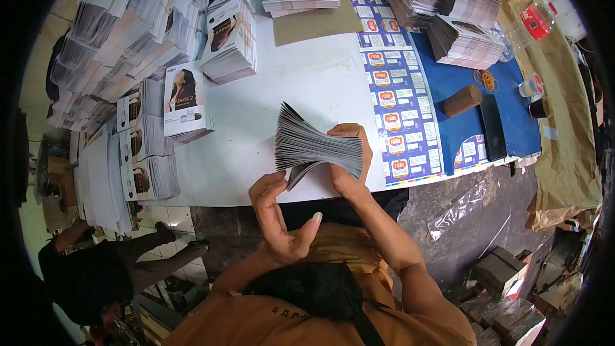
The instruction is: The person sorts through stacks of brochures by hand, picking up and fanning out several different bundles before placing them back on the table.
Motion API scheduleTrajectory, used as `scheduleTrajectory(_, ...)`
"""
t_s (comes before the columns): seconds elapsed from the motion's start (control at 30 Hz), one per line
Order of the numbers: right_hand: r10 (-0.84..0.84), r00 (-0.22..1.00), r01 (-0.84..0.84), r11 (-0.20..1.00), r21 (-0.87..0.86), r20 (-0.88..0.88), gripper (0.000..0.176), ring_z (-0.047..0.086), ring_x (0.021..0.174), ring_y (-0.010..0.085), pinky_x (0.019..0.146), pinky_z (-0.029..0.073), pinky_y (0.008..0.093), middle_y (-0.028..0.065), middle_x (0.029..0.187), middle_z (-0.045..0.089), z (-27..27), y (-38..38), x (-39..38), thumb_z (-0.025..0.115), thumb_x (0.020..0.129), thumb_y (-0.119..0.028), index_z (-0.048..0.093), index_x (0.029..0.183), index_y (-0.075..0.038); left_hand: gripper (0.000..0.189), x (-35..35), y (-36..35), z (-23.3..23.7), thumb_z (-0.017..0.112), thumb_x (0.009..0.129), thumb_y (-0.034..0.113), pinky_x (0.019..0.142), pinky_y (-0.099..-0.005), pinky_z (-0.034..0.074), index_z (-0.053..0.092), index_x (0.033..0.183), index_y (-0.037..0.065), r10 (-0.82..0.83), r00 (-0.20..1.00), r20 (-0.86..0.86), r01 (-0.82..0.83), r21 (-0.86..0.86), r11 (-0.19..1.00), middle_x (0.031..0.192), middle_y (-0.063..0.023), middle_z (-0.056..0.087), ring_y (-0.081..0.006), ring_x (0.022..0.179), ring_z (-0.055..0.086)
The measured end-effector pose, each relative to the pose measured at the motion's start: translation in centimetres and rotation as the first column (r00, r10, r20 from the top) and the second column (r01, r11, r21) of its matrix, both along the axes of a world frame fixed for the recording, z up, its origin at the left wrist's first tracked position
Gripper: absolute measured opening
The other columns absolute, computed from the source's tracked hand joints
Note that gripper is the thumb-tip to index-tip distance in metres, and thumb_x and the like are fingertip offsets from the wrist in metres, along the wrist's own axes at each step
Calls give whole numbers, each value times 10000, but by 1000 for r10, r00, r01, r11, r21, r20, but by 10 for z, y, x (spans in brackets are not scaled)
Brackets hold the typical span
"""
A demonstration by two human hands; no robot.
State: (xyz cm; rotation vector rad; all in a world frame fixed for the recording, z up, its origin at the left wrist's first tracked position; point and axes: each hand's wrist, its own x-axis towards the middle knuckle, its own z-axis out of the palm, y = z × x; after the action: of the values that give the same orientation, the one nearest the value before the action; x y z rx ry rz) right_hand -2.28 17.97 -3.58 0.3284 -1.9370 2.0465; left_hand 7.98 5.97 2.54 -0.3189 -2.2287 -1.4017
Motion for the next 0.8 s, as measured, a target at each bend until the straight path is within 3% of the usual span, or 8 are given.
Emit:
scheduleTrajectory(0.13, 12, 1000, -12, 1000, -20, -13, 173, 577, 813, 206, 739, 459, 291, 144, 904, 597, -2, 0, -1, 631, 731, 6, 556, 887, 19, 837, 1, 2, -2, 670, 727, 70, 961, -373, 345, 195, 1387, -127, -10, 999, 31, 7, 124, 992, 1195, -206, 382, -266, 1099, 421)
scheduleTrajectory(0.23, 17, 1000, -18, 999, -33, -23, 171, 576, 821, 211, 745, 458, 294, 145, 901, 594, -1, 0, -1, 613, 725, 16, 555, 886, 20, 850, 0, 0, 9, 671, 735, 85, 961, -374, 345, 185, 1390, -152, -18, 997, 77, 19, -11, 1000, 1187, -219, 393, -268, 1094, 421)
scheduleTrajectory(0.43, 21, 999, -22, 999, -28, -29, 180, 576, 823, 211, 746, 458, 294, 147, 904, 591, -4, 1, -1, 605, 718, 22, 550, 889, 20, 835, 4, 1, 10, 672, 733, 90, 976, -384, 338, 209, 1382, -159, -3, 997, 77, 9, -72, 997, 1182, -219, 391, -273, 1100, 415)
scheduleTrajectory(0.53, 25, 1000, -25, 999, -24, -11, 179, 577, 818, 208, 743, 459, 294, 150, 908, 591, -3, 1, -1, 606, 719, 20, 547, 889, 21, 823, 6, 4, 5, 671, 727, 80, 994, -396, 323, 219, 1377, -145, 66, 997, 25, -65, -52, 997, 1218, -220, 361, -274, 1121, 407)
scheduleTrajectory(0.73, 28, 998, -26, 999, 32, -53, 160, 580, 816, 209, 735, 460, 293, 153, 904, 591, -1, 2, -2, 598, 734, 5, 547, 884, 22, 863, 4, 4, -1, 664, 727, 69, 995, -391, 319, 161, 1398, -135, -20, 997, 80, 10, 133, 991, 1232, -215, 340, -274, 1135, 393)
scheduleTrajectory(0.8, 22, 998, -18, 998, 54, -62, 152, 581, 817, 212, 735, 460, 294, 154, 901, 591, -1, 2, -2, 595, 737, 2, 549, 880, 23, 883, 3, 4, 4, 662, 728, 68, 988, -383, 324, 137, 1408, -137, -24, 995, 96, 16, 83, 996, 1224, -212, 343, -273, 1129, 394)
